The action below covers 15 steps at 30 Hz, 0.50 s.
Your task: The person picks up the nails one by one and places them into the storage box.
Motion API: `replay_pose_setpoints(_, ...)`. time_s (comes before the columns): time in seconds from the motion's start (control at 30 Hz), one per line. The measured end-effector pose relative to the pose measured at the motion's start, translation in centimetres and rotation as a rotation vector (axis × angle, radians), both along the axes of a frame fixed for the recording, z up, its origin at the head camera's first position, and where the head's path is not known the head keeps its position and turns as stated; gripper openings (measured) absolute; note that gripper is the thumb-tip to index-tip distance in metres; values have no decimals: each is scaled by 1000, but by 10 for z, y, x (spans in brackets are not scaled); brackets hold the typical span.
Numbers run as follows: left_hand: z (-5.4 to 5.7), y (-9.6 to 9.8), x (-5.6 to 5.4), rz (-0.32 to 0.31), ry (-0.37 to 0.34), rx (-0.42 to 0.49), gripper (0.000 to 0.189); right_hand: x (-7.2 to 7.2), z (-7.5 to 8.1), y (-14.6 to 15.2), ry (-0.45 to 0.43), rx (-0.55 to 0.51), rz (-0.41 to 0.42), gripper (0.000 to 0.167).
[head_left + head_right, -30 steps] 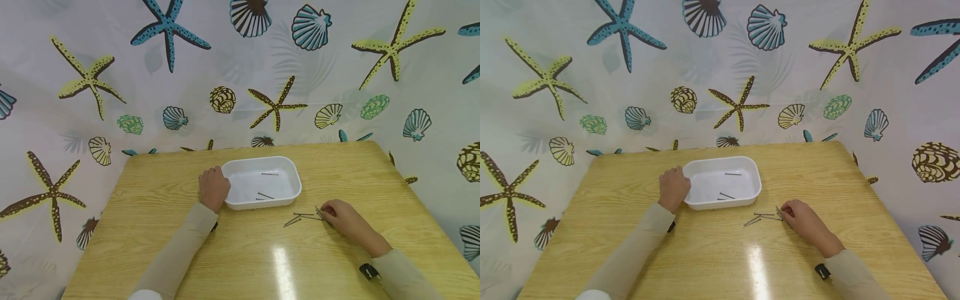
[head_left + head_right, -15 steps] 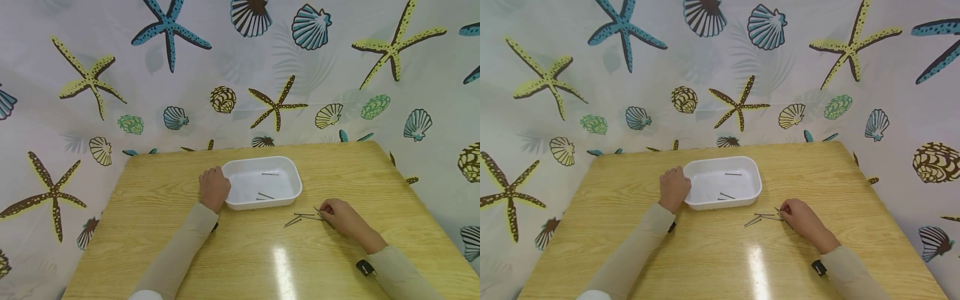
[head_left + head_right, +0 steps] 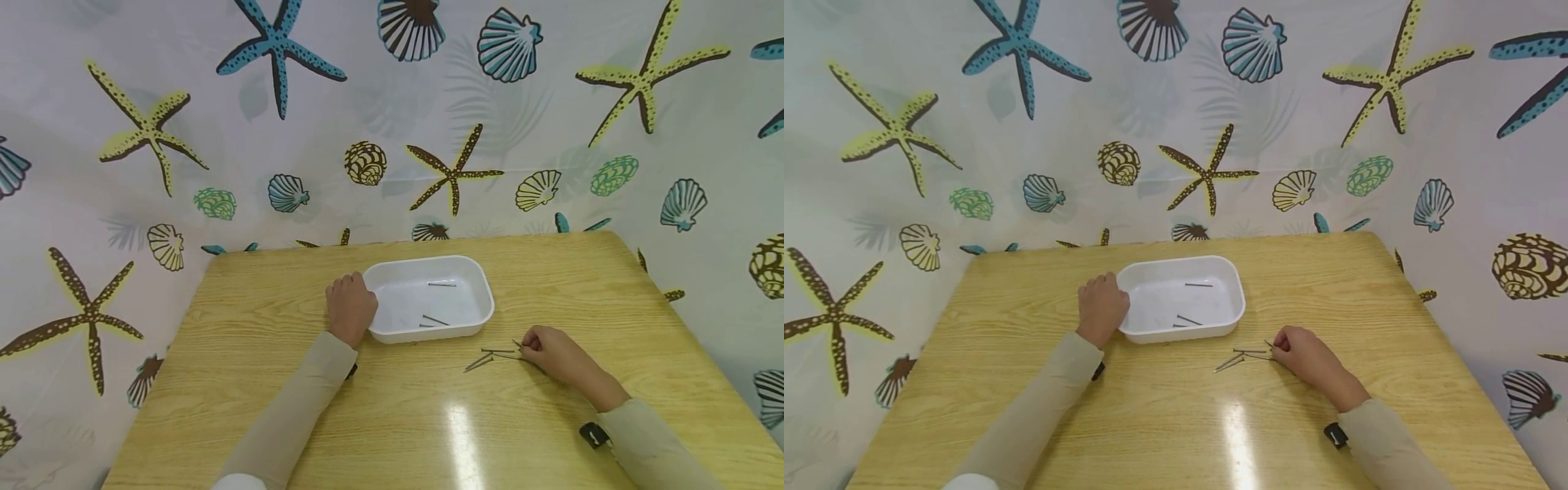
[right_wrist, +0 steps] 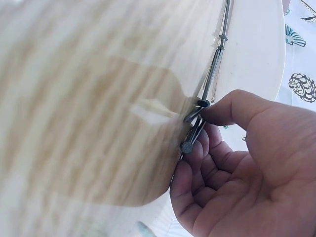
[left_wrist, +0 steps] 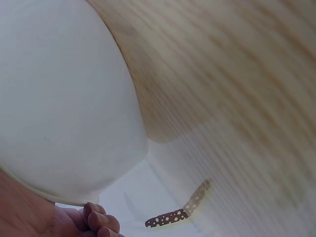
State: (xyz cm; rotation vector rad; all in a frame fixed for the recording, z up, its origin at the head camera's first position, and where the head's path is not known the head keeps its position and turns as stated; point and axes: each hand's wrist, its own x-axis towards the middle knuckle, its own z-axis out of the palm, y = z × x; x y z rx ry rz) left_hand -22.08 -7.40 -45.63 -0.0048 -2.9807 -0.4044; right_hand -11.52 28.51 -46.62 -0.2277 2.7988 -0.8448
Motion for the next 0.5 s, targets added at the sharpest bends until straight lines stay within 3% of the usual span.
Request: replay_pose_setpoints(0.5, 2, 2, -1, 11, -48, -33, 28, 1, 5, -1, 76, -21, -7, 9)
